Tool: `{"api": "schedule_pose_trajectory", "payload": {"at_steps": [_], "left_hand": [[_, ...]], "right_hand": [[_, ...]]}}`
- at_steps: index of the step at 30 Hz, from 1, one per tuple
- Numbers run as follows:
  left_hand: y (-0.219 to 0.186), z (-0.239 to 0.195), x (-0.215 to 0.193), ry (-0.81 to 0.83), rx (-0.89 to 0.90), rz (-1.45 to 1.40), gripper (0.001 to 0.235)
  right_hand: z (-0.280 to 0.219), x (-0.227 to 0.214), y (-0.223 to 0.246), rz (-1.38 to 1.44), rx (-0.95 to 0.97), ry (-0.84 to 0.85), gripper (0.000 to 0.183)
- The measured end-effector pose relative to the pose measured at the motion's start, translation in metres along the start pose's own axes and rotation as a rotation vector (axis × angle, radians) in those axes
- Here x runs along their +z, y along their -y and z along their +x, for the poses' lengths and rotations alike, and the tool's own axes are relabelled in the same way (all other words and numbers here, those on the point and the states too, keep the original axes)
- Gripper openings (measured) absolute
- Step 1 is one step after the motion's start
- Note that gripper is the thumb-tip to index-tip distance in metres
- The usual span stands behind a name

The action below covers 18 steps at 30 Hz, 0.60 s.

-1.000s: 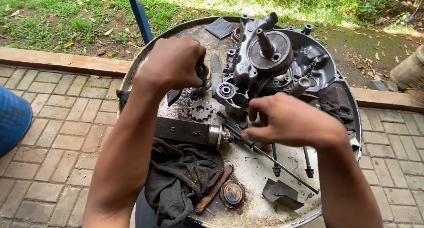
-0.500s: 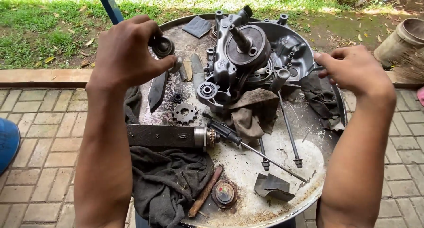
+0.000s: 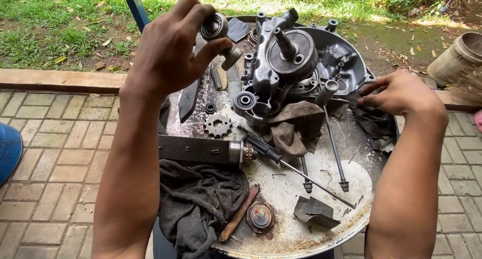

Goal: The person cleans a cylindrical metal part using a wire brush and a rag. They then use a screwdriver to remove a bearing from a larger engine casing and wipe the components with a cloth.

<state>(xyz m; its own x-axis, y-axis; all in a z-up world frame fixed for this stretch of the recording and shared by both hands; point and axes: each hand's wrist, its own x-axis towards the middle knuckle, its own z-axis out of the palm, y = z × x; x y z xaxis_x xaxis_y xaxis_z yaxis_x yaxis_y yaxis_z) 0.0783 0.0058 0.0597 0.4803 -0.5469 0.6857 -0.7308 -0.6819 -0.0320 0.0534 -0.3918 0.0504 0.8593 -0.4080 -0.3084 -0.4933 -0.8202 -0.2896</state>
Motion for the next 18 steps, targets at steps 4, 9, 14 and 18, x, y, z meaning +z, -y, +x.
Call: {"api": "schedule_pose_trajectory", "payload": {"at_steps": [4,9,14,18], "left_hand": [[0.002,0.000,0.002,-0.041,0.030,-0.031,0.046],[0.007,-0.002,0.010,-0.150,0.059,0.070,0.061],[0.014,-0.005,0.018,-0.187,0.037,0.164,0.068],[0.017,-0.006,0.023,-0.216,0.022,0.203,0.070]], "right_hand": [[0.015,0.003,-0.011,0.046,-0.063,0.047,0.035],[0.007,0.004,-0.004,0.051,-0.015,0.041,0.032],[0.009,0.005,-0.005,0.035,-0.009,0.037,0.028],[0.008,0.005,-0.004,0.036,-0.032,0.014,0.027]]}}
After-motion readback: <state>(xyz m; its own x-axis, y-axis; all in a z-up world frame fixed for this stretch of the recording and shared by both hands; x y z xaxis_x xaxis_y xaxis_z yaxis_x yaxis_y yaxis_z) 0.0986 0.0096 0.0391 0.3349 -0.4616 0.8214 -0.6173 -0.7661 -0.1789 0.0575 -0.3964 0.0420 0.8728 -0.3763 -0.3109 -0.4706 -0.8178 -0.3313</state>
